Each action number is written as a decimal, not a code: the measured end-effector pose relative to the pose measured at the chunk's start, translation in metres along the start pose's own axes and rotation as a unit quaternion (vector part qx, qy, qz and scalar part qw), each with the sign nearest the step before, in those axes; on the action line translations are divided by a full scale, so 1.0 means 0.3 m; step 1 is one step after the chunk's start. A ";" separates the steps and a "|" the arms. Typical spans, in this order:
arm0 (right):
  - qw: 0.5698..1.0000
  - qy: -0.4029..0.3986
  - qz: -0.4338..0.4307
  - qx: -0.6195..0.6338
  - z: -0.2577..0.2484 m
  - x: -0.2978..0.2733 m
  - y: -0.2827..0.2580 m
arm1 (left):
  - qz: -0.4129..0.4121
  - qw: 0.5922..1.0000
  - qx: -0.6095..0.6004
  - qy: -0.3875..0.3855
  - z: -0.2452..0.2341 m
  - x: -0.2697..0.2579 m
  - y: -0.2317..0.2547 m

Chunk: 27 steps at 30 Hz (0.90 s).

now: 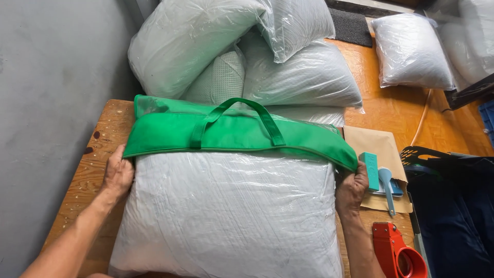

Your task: Cleaning a pillow with a lint roller and packaging it into a green zippered bag with product labels.

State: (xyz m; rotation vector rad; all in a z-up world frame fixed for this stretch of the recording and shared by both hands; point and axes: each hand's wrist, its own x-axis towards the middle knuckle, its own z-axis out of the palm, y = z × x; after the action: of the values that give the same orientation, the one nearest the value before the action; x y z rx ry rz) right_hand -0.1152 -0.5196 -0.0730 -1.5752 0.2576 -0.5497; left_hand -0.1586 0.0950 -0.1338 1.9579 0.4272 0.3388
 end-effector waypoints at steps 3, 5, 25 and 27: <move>0.984 -0.039 -0.076 -0.154 -0.138 -0.039 0.164 | -0.028 0.999 -0.030 -0.034 -0.030 -0.116 0.103; 0.979 -0.135 0.038 -0.147 -0.141 -0.124 0.161 | 0.003 0.996 -0.027 -0.080 -0.057 -0.139 0.085; 0.983 -0.071 -0.043 -0.161 0.130 -0.011 0.063 | -0.027 0.990 -0.121 0.073 -0.070 -0.104 0.143; 0.979 -0.098 -0.048 -0.175 0.116 -0.025 0.069 | -0.054 0.989 -0.126 0.059 -0.074 -0.113 0.104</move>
State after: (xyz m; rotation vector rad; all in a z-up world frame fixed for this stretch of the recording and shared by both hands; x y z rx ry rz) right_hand -0.1011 -0.4874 -0.0946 -1.9779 0.1328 -0.4345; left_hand -0.1939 0.0860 -0.0978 1.6675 0.5390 0.4197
